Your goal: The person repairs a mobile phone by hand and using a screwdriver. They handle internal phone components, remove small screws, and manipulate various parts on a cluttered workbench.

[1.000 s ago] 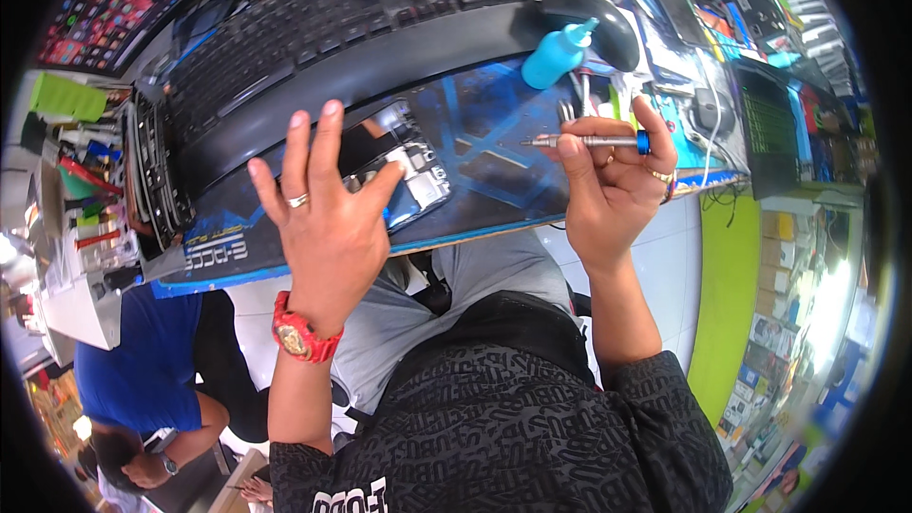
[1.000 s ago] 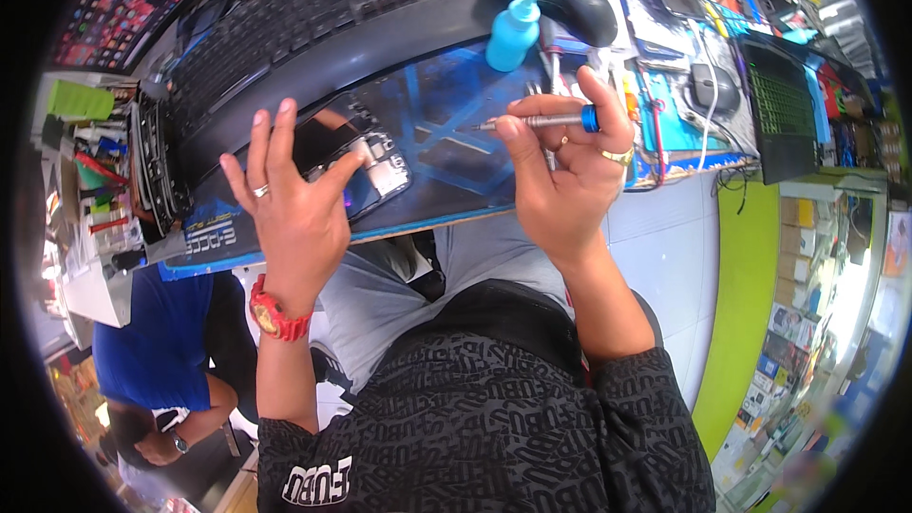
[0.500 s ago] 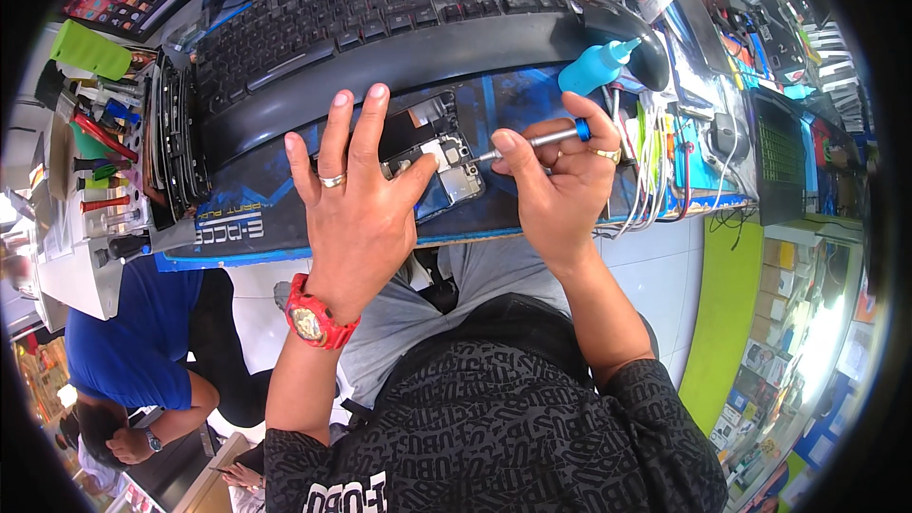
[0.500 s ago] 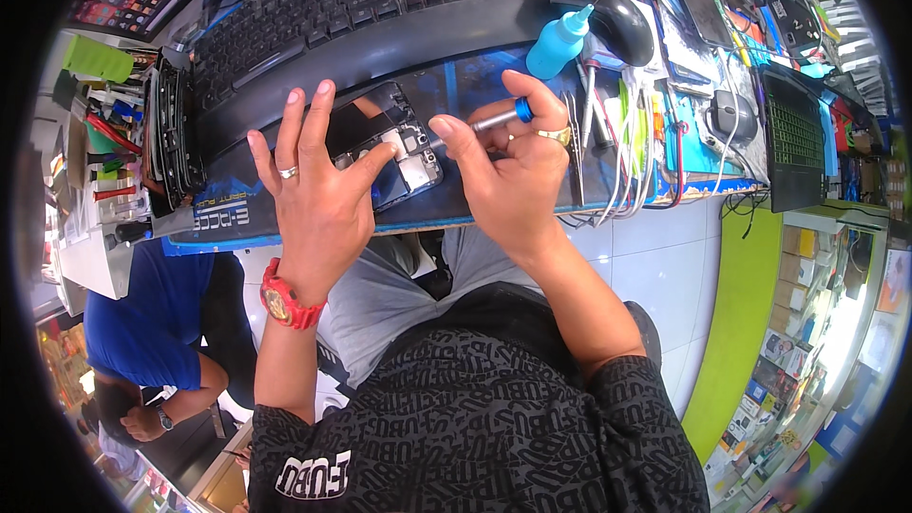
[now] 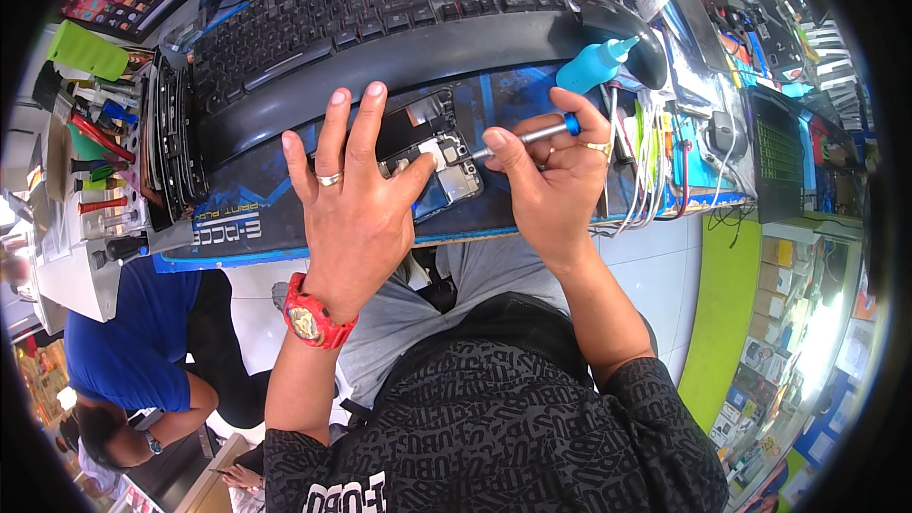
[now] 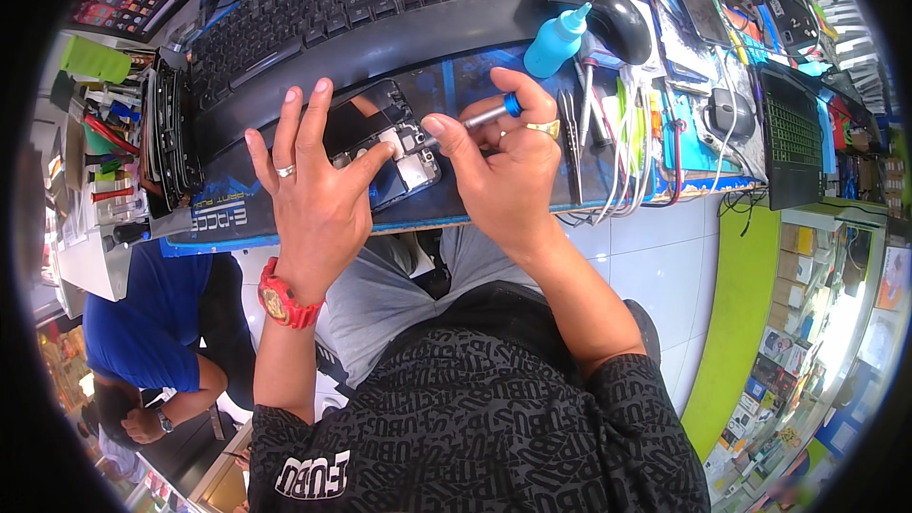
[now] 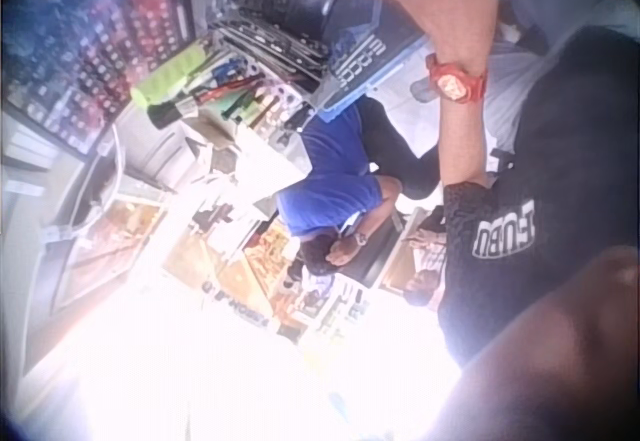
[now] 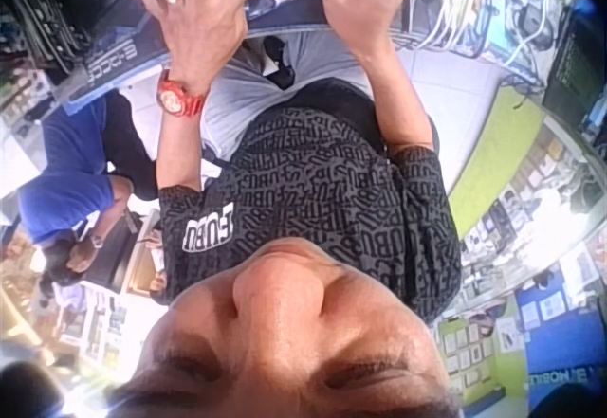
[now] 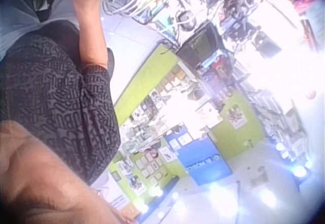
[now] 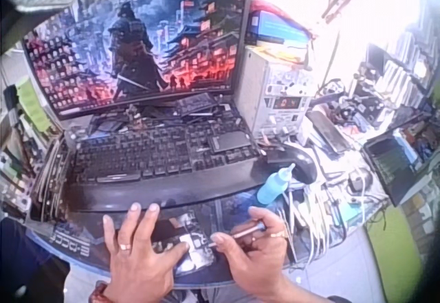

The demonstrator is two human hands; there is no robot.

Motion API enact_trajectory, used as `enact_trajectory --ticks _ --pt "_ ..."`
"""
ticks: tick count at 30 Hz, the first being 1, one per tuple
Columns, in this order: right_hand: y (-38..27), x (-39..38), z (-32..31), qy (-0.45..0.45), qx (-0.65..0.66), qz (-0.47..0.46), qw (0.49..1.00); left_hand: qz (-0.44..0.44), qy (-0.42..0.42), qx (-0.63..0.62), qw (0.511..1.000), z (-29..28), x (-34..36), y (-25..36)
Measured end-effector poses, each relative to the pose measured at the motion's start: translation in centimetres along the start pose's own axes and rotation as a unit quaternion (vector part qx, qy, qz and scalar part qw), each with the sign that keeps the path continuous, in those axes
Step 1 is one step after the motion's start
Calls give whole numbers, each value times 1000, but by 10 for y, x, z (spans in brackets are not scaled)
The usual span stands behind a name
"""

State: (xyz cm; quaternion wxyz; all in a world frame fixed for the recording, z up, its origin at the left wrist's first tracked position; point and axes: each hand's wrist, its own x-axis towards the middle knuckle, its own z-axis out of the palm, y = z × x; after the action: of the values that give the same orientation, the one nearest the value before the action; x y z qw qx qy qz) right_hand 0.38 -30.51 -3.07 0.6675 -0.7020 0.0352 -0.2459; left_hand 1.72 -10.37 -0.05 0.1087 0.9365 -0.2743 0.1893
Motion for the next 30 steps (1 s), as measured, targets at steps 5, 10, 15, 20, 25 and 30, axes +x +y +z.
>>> enact_trajectory --ticks 5,10,15,20,25,30 --pt "1 0 0 -5 3 -2 1000 0 -3 -4 1000 0 0 0" --pt "3 -1 -5 -29 -48 -17 998 6 4 -4 1000 1 0 -2" --pt "-1 0 -3 -24 -32 -5 999 7 4 -8 1000 2 0 -1" --pt "-2 0 -1 -10 -33 -3 999 4 -2 -6 1000 1 0 -1" --pt "-2 0 -1 2 7 15 1000 7 5 -4 1000 1 0 -1" --pt "-1 0 -1 -2 -14 6 1000 7 7 -3 1000 3 -1 -1"
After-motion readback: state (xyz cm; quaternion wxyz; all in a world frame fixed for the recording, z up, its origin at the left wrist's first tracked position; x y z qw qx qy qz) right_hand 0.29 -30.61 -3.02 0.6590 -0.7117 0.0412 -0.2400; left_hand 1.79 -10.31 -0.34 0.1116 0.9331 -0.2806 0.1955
